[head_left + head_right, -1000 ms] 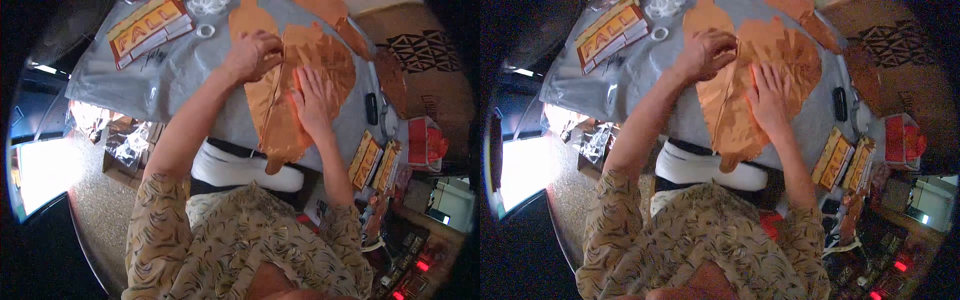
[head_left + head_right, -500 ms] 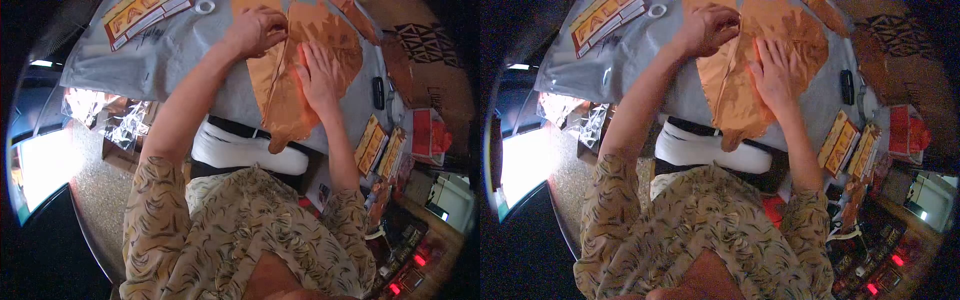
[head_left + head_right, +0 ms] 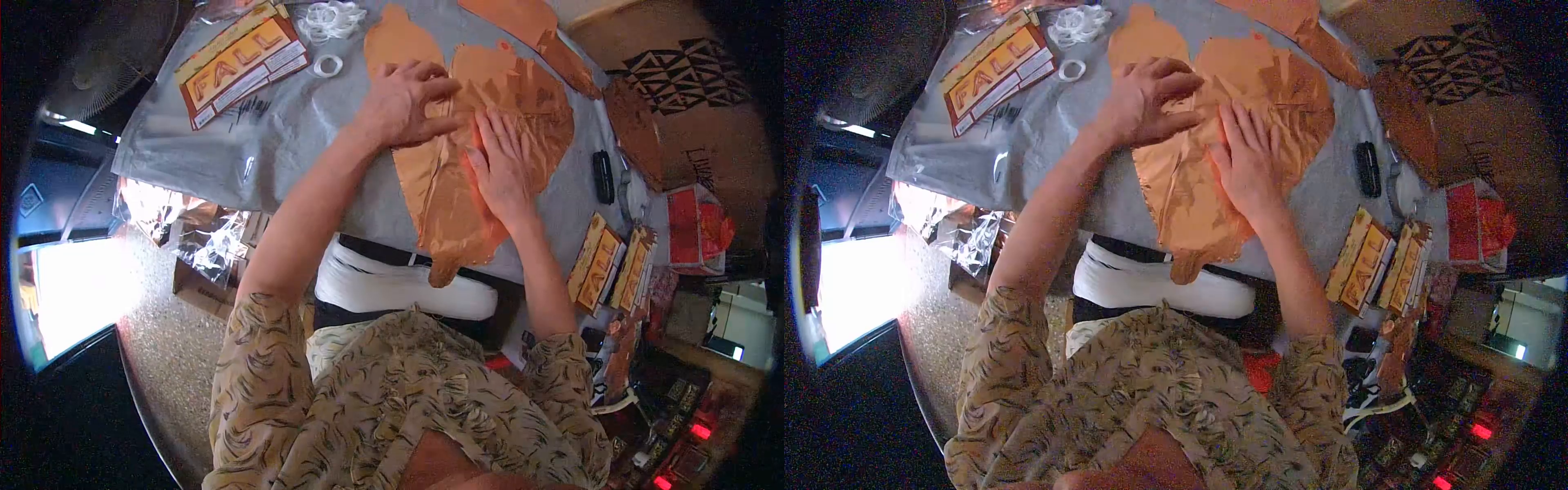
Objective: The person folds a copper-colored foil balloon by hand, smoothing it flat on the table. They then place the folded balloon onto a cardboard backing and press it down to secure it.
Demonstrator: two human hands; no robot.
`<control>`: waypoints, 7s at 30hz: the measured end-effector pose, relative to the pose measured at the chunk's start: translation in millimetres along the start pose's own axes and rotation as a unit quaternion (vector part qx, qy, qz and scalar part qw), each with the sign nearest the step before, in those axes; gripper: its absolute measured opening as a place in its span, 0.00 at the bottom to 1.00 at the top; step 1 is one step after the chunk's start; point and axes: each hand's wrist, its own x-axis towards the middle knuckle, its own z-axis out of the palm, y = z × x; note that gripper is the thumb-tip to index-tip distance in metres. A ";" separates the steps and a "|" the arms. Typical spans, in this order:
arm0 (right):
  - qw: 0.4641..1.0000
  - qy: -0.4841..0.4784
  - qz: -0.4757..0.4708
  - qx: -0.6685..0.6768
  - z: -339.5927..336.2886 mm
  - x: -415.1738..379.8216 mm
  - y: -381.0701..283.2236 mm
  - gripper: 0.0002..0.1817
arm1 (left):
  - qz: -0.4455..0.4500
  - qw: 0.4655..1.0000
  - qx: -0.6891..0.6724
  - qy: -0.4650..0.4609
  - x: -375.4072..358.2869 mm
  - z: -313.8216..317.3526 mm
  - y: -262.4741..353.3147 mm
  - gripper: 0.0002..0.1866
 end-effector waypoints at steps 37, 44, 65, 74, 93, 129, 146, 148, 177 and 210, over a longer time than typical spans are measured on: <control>0.999 0.003 0.008 0.033 -4.6 -0.8 -7.6 0.30 | -0.077 0.992 -0.095 0.019 1.5 -1.2 -1.1 0.22; 0.998 0.048 -0.008 0.037 1.7 -2.0 -4.0 0.30 | -0.286 0.941 0.179 -0.010 -31.8 -54.8 24.9 0.24; 0.993 0.112 -0.017 0.033 16.2 -4.3 1.7 0.31 | -0.348 0.901 0.257 0.030 -17.1 -7.5 26.7 0.34; 0.993 0.103 -0.013 0.056 16.1 -4.6 1.8 0.31 | -0.401 0.881 -0.157 0.195 0.7 2.3 8.7 0.28; 0.995 0.074 0.000 0.063 10.5 -0.7 -0.9 0.30 | -0.012 0.982 0.061 -0.179 11.3 3.3 -15.6 0.28; 0.970 -0.071 -0.192 0.133 -25.2 -69.2 -35.0 0.29 | 0.172 0.947 0.186 -0.196 16.2 27.7 -17.9 0.31; 0.948 -0.107 -0.270 0.134 -22.7 -80.8 -28.8 0.27 | 0.131 0.950 0.196 -0.204 10.8 31.4 4.6 0.55; 0.946 -0.111 -0.274 0.129 -23.5 -79.6 -29.3 0.27 | 0.135 0.956 0.180 -0.188 9.4 31.0 5.7 0.56; 0.996 0.051 -0.065 -0.035 14.7 46.7 67.6 0.29 | 0.117 0.949 0.196 -0.216 10.9 23.1 17.9 0.54; 0.996 0.055 -0.022 0.061 16.3 45.1 60.5 0.24 | 0.060 0.986 -0.068 -0.142 65.9 89.5 13.1 0.28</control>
